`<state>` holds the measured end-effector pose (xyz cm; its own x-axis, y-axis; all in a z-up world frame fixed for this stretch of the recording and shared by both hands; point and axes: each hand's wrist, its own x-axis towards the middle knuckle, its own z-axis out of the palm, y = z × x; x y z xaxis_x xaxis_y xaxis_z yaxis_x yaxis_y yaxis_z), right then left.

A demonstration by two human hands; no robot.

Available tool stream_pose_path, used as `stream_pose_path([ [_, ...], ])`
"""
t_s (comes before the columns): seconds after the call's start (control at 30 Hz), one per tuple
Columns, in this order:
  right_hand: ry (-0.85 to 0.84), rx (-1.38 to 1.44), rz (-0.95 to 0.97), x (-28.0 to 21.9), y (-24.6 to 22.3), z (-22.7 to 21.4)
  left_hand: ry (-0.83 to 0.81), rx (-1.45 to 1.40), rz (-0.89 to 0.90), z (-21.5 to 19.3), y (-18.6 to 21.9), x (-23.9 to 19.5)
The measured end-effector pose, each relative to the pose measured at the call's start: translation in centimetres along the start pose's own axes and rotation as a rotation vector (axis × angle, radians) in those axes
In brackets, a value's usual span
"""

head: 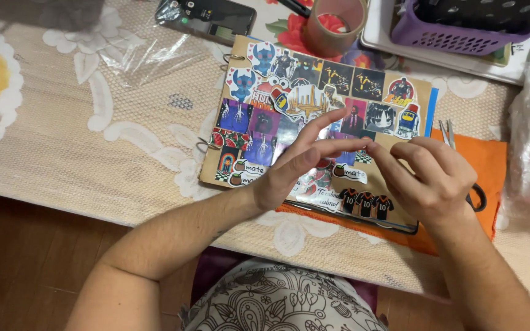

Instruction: The person arranges various stickers on a page in a binder. They use scissors to trim sticker edges and reposition items to fit the layout. The person closes the binder at the end.

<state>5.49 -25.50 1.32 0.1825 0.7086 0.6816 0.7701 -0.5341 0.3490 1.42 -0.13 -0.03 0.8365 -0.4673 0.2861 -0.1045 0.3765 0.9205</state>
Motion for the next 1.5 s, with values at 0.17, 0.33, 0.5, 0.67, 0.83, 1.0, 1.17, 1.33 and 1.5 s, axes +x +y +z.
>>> stream_pose_path([
  [0.17, -0.027, 0.185, 0.219, 0.7, -0.5, 0.3, 0.162, 0.340, 0.029, -1.1, 0.3, 1.0],
  [0.33, -0.148, 0.433, 0.416, 2.7, -0.5, 1.2, 0.517, 1.290, 0.120, -6.7, -0.3, 2.2],
  [0.5, -0.333, 0.489, 0.489, 4.2, -1.3, 1.4, 0.392, 1.414, -0.195, -8.9, -1.9, 2.9],
  [0.67, -0.372, 0.554, 0.582, 4.2, -1.1, 1.7, 0.393, 1.384, -0.070, -9.3, -2.9, 2.9],
  [0.83, -0.551, 0.667, 0.472, 4.5, -1.1, 3.3, 0.318, 1.270, -0.085, -8.5, -2.6, 2.9],
  [1.0, -0.677, 0.604, 0.426, 3.4, -0.8, 5.1, 0.377, 1.217, -0.027, -8.4, -2.9, 3.1],
  [1.17, -0.675, 0.653, 0.513, 3.5, -0.3, 4.9, 0.526, 0.866, 0.046, -8.1, -1.3, 2.9],
  [1.33, -0.559, 0.720, 0.624, 3.0, 0.1, 4.8, 0.574, 0.896, 0.237, -7.6, -0.8, 1.9],
  [1.5, 0.027, 0.520, 0.372, 3.2, -0.6, 3.3, 0.083, 1.352, 0.984, -5.6, -0.4, 1.5],
])
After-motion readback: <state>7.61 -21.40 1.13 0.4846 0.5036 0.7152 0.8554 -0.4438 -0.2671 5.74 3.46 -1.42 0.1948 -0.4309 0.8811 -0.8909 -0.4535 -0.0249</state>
